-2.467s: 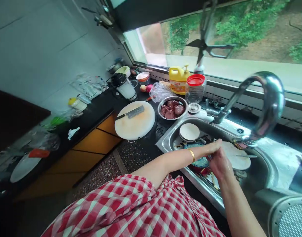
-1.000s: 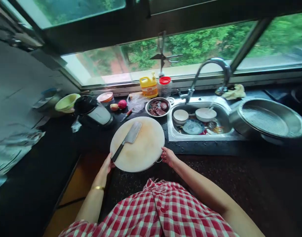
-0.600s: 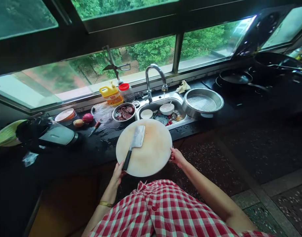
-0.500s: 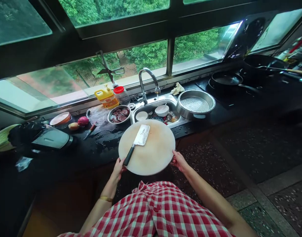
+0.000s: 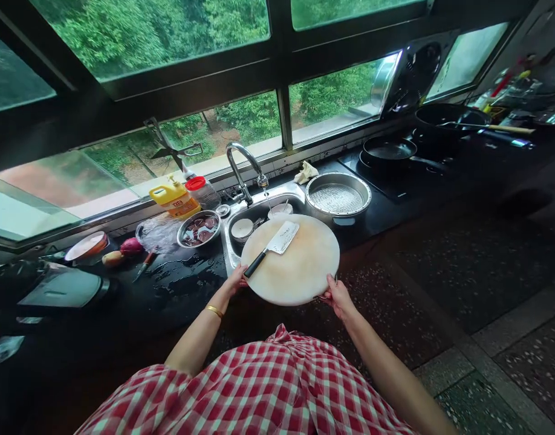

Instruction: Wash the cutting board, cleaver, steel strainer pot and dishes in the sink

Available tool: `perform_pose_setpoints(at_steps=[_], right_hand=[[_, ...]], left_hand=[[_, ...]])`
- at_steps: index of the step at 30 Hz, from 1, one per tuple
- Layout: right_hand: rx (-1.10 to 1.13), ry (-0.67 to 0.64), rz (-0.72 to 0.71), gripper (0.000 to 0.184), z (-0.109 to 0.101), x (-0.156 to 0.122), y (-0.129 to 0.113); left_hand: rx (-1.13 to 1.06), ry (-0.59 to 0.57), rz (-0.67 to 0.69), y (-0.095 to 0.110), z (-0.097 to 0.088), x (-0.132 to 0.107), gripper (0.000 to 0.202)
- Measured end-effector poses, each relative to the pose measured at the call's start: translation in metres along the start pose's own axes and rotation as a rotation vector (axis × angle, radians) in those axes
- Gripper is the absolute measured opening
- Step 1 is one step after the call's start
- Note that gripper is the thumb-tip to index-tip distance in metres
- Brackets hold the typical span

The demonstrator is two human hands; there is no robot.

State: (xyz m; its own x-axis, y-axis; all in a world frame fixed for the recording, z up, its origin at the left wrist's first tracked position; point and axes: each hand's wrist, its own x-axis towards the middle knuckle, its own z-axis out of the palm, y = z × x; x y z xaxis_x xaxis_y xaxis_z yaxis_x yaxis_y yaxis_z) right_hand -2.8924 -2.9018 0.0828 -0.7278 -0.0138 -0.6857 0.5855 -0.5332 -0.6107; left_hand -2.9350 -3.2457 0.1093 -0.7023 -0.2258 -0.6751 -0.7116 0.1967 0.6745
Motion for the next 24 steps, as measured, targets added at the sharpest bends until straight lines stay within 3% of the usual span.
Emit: perform_pose_setpoints(at_steps=[6, 14, 21, 24], right_hand=[[0.05, 0.077, -0.007, 0.045, 0.024, 0.015, 0.016], [0.065, 0.194, -0.06, 0.06, 0.06, 0.037, 0.016], [0.023, 0.273, -0.071, 0.059, 0.066, 0.045, -0.002], [0.009, 0.27, -0.057, 0.057, 0.064, 0.046, -0.006]], left_hand=[[0.26, -0.094, -0.047, 0.024, -0.032, 0.033, 0.069], [0.413, -0.178, 0.038, 0.055, -0.054, 0.067, 0.058], [0.456, -0.278, 0.037, 0.064, -0.055, 0.092, 0.051], [0.503, -0.321, 0.026, 0.071, -0.066, 0.096, 0.044]])
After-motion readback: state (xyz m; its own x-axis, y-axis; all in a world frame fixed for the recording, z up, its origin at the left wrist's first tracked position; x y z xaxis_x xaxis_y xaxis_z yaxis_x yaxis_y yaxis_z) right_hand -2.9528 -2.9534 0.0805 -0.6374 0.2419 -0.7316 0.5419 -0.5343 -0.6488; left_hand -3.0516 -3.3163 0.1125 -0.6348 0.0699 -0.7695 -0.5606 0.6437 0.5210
